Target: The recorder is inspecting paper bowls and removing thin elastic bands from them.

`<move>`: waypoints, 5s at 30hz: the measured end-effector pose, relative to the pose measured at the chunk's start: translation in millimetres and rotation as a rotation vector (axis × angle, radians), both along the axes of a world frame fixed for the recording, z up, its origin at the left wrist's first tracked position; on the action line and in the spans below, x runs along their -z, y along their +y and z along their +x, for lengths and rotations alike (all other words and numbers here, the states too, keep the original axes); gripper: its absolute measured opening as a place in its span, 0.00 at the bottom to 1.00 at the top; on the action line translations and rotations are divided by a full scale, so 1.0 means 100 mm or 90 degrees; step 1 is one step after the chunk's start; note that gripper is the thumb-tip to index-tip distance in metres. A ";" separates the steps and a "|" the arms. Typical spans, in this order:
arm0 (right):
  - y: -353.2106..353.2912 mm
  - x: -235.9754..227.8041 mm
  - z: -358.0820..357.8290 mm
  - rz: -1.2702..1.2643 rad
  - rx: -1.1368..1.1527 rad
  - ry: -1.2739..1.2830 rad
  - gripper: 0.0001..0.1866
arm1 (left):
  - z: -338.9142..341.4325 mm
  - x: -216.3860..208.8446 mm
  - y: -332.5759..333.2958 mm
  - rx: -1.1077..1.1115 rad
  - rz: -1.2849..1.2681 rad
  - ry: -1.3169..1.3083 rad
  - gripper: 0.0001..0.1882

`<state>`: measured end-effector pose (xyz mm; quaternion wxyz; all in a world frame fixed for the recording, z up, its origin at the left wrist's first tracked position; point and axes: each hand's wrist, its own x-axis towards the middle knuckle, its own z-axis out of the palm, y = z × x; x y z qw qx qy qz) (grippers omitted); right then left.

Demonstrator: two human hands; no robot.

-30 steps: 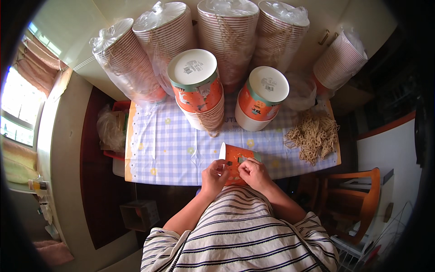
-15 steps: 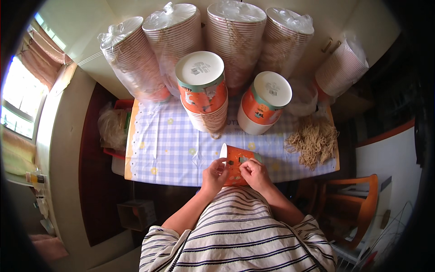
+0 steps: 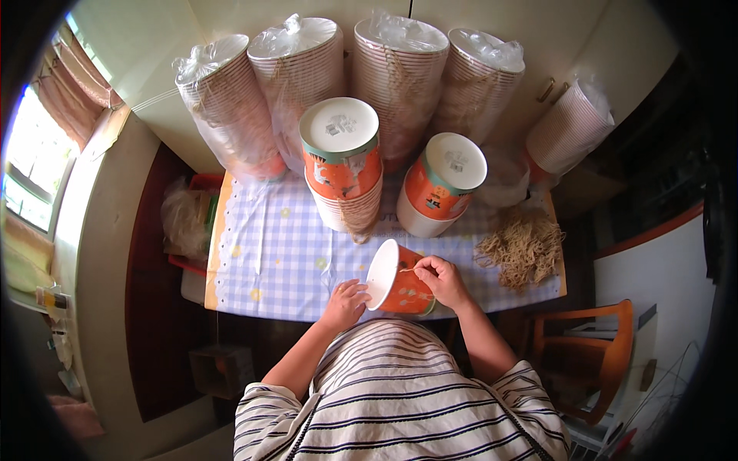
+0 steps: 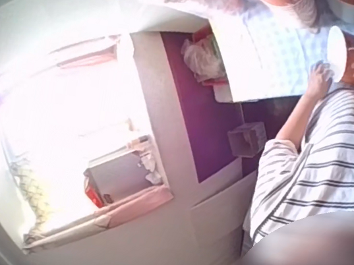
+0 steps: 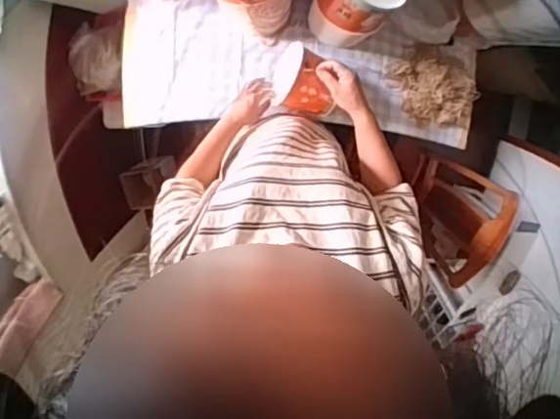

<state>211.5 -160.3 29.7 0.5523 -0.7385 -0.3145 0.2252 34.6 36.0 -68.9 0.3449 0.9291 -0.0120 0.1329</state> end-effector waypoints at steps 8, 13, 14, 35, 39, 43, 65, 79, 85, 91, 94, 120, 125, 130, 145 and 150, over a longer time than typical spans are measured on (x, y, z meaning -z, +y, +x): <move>-0.26 -0.14 0.14 0.025 0.087 0.161 0.10 | 0.05 -0.47 -0.06 -0.018 0.065 -0.141 0.12; -0.50 0.07 0.06 -0.066 0.125 0.267 0.11 | 0.19 -0.72 -0.17 -0.031 0.173 -0.152 0.16; -0.52 0.13 0.02 -0.093 0.123 0.266 0.11 | 0.23 -0.71 -0.21 -0.031 0.174 -0.152 0.16; -0.07 0.31 -0.59 0.460 0.099 1.016 0.15 | 0.06 -0.63 -0.52 -0.001 -0.496 0.221 0.18; -0.01 0.25 -0.51 0.498 0.122 0.998 0.15 | 0.08 -0.54 -0.53 0.122 -0.567 0.242 0.15; -0.09 0.32 -0.35 0.519 0.139 0.941 0.15 | -0.02 -0.55 -0.44 0.078 -0.680 0.388 0.14; -0.26 0.24 -0.35 0.375 0.196 0.952 0.14 | 0.07 -0.78 -0.40 0.014 -0.594 0.325 0.15; -0.24 0.31 -0.24 0.445 0.179 0.933 0.15 | 0.00 -0.60 -0.34 0.052 -0.652 0.396 0.12; -0.29 0.33 -0.29 0.142 0.256 0.616 0.13 | -0.02 -0.60 -0.32 0.035 -0.712 0.385 0.12; -0.25 -0.12 -0.41 -0.069 0.167 -0.278 0.21 | 0.03 -0.80 -0.29 0.055 -0.711 0.428 0.12; -0.15 -0.44 -0.42 0.020 -0.125 -0.184 0.22 | 0.06 -0.86 -0.30 0.085 -0.749 0.449 0.11; 0.01 -0.36 -0.46 -0.058 -0.170 -0.123 0.04 | 0.04 -0.87 -0.25 0.004 -0.985 0.460 0.15; 0.01 -0.31 -0.48 -0.034 -0.155 -0.129 0.04 | 0.04 -0.93 -0.28 0.000 -0.883 0.432 0.10; 0.01 -0.36 -0.52 -0.062 -0.177 -0.081 0.04 | 0.02 -0.91 -0.29 -0.008 -0.897 0.417 0.09; -0.04 -0.36 -0.55 -0.037 -0.225 -0.213 0.05 | -0.03 -0.91 -0.41 -0.051 -0.756 0.361 0.07; -0.04 -0.35 -0.56 -0.041 -0.219 -0.240 0.05 | -0.03 -0.92 -0.41 -0.061 -0.703 0.346 0.07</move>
